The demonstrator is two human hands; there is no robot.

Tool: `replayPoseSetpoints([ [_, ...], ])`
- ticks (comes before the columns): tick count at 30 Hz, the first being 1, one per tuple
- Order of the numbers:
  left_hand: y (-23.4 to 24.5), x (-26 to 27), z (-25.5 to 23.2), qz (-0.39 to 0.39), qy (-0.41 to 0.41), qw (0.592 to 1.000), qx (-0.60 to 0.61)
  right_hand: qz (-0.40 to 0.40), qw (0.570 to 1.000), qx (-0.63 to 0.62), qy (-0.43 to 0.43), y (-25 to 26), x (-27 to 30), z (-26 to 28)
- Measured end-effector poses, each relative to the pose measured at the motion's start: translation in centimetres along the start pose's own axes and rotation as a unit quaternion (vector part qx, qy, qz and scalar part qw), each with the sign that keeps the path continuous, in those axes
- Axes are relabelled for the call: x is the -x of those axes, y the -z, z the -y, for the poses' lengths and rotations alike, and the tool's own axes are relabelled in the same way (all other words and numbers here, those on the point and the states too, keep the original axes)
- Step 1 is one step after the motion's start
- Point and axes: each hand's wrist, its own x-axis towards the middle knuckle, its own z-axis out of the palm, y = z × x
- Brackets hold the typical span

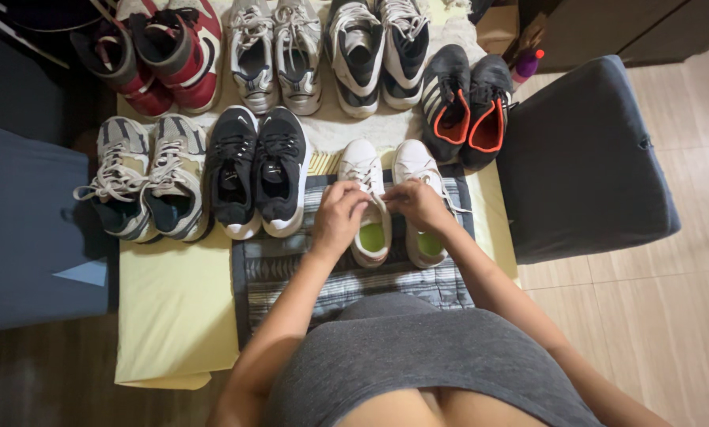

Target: The person sits at a bed with many pairs of shoes laid out and re-laces a pair of white sneakers, pulling the laces tight and threading them through the eyelets by hand.

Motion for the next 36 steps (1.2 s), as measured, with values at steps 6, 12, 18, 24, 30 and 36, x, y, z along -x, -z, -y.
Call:
replayPoseSetpoints([
  [6, -0.3, -1.6, -1.1, 0.036, -0.024, 0.998, -0.052, -0.061, 0.994, 0.072, 0.055, -0.7, 0.0, -0.5],
  [12, 0.1, -2.1, -0.5, 0.073, -0.050, 0.994, -0.060, -0.084, 0.982, 0.101, 0.132, -0.6, 0.2, -0.3],
  [18, -2.0, -1.4, 1.0, 0.070, -0.013, 0.994, -0.078, -0.043, 0.992, 0.093, 0.071, -1.1, -0.6, -1.4],
  [24, -5.5, -1.6, 3.0, 0.070, 0.098, 0.989, -0.089, 0.115, 0.983, 0.117, 0.082, -0.2, -3.9, -6.3],
  [30, -7.3, -2.4, 5.6, 0.111, 0.068, 0.980, -0.151, 0.181, 0.930, 0.193, 0.254, 0.7, -5.1, -8.6],
  [36, -6.3, -2.4, 8.8, 0.178, 0.108, 0.978, -0.002, 0.135, 0.985, -0.043, -0.101, 1.3, -3.0, -4.1],
])
